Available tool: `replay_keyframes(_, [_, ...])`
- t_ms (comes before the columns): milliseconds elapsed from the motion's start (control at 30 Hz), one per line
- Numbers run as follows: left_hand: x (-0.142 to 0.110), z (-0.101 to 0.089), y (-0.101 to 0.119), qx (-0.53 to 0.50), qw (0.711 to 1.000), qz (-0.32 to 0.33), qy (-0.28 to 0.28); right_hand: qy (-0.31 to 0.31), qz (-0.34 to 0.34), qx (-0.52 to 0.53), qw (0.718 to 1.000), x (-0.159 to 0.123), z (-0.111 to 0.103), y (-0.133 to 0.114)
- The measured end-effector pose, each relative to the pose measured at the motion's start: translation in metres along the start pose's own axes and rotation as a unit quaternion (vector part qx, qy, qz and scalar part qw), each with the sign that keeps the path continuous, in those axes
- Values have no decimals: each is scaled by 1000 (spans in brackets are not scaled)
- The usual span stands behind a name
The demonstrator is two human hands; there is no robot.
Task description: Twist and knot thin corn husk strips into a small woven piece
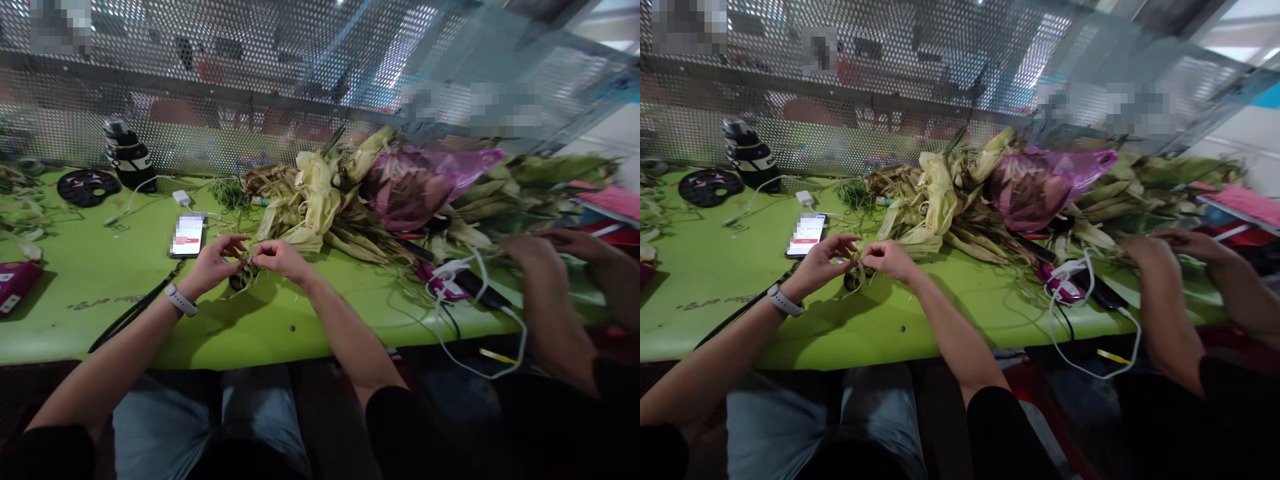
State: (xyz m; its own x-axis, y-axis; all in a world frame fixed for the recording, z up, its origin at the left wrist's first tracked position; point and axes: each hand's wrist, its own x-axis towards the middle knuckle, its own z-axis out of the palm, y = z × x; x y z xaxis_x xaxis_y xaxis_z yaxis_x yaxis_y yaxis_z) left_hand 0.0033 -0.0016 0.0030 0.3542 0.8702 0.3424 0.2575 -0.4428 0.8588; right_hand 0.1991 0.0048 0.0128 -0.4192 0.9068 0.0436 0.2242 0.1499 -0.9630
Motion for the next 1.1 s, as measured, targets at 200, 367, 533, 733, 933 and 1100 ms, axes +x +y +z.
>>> replay_keyframes(200, [-2,1,4,14,1000,-3,-1,-8,-16,-13,1000,0,1,4])
replay_keyframes(367, [0,-1,-1,-25,1000,-7,-12,-21,-30,-9,999,-2,-3,3])
replay_keyframes(533, [2,-3,-3,-85,996,-17,-21,19,-38,-70,997,-3,-7,3])
replay_keyframes(733, [3,-4,-2,-207,978,-40,-5,43,-75,-51,995,-1,-6,3])
replay_keyframes(933, [4,-6,-1,-242,967,-70,25,41,-81,-39,995,-1,-3,5])
replay_keyframes(1100, [5,-7,-6,-254,962,-97,27,39,-98,-41,994,2,-3,8])
